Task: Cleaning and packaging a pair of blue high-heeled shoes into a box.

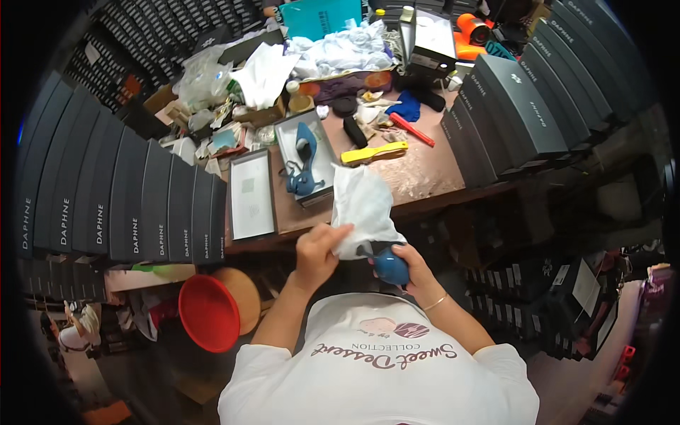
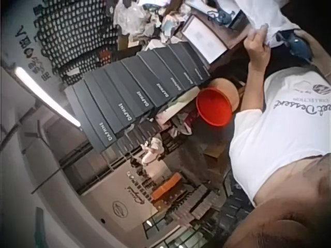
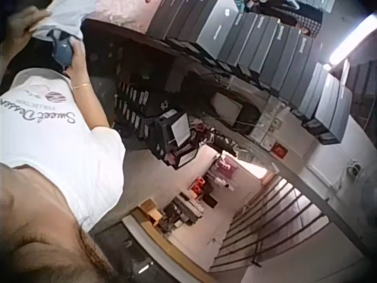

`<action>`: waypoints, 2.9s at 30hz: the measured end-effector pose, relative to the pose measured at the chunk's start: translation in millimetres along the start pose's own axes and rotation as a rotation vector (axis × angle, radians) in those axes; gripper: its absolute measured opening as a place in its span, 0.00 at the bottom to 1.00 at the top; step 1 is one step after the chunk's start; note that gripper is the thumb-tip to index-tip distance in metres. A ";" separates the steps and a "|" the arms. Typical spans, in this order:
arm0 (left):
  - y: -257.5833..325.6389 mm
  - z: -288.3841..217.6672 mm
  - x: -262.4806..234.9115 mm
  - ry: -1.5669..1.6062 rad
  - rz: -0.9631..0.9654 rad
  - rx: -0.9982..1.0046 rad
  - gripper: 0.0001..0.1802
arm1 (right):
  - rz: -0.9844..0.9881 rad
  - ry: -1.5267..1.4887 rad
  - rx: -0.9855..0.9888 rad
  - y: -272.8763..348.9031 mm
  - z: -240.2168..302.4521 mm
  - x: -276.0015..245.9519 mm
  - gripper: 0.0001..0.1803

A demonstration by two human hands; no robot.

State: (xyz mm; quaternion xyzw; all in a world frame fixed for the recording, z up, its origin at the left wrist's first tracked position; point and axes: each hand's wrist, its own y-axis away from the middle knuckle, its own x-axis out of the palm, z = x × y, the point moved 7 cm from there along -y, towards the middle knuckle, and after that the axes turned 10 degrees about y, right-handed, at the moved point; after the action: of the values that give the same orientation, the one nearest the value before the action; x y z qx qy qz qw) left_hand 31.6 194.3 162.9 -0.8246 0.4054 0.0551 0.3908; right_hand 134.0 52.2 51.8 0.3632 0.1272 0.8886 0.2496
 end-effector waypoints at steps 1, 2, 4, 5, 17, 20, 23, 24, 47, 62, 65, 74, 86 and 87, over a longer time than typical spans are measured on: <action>-0.7 -8.6 9.0 0.061 0.048 -0.017 0.23 | -0.009 -0.164 0.013 10.3 4.2 2.9 0.24; -1.8 -15.4 18.7 0.094 0.066 0.043 0.24 | -0.016 -0.328 0.025 17.1 5.5 4.3 0.25; -1.0 -30.5 50.1 0.203 0.105 0.179 0.23 | -0.251 0.091 -0.290 2.3 -0.6 -17.7 0.26; 0.0 -30.9 66.8 0.237 0.152 0.193 0.24 | -0.307 0.559 -0.458 -3.8 -5.5 -33.5 0.27; -34.5 46.0 64.9 0.303 0.351 0.186 0.27 | -0.315 0.520 -0.462 -73.0 44.6 -27.6 0.24; -51.8 58.8 49.1 0.361 0.281 0.226 0.21 | -0.089 -0.520 -0.291 -90.9 60.5 -3.3 0.24; -68.9 59.3 41.2 0.506 0.318 0.273 0.21 | -0.152 0.155 -0.543 -111.6 80.1 16.7 0.22; -71.4 66.2 42.1 0.500 0.371 0.249 0.21 | -0.221 0.366 -0.544 -114.4 79.6 13.5 0.22; 12.2 311.2 -80.4 -0.155 0.028 -1.034 0.16 | 0.062 1.547 -0.350 -212.5 135.8 -19.7 0.24; 17.4 305.7 -51.3 0.611 -0.531 -0.978 0.13 | -0.016 1.110 -0.242 -324.8 -6.9 25.9 0.27; 22.1 310.0 -40.0 0.717 -0.374 -1.081 0.22 | 0.115 0.930 -0.192 -292.1 21.2 39.6 0.24; -20.7 318.3 30.9 1.126 -0.475 -1.064 0.16 | 0.399 0.812 0.015 -255.2 73.9 67.2 0.57; -62.7 305.1 22.6 0.340 0.736 -0.866 0.28 | 0.178 1.279 -0.154 -259.9 94.2 -3.8 0.50; -69.5 320.5 8.0 0.222 0.619 -0.872 0.28 | 0.163 1.139 -0.035 -257.6 94.0 -21.7 0.49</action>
State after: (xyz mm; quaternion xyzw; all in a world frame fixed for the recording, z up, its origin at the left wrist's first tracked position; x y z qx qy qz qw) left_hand 158.8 435.6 -19.3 -0.7532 0.6076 0.2431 -0.0668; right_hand 304.4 261.9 0.4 -0.1683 0.1984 0.9624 0.0782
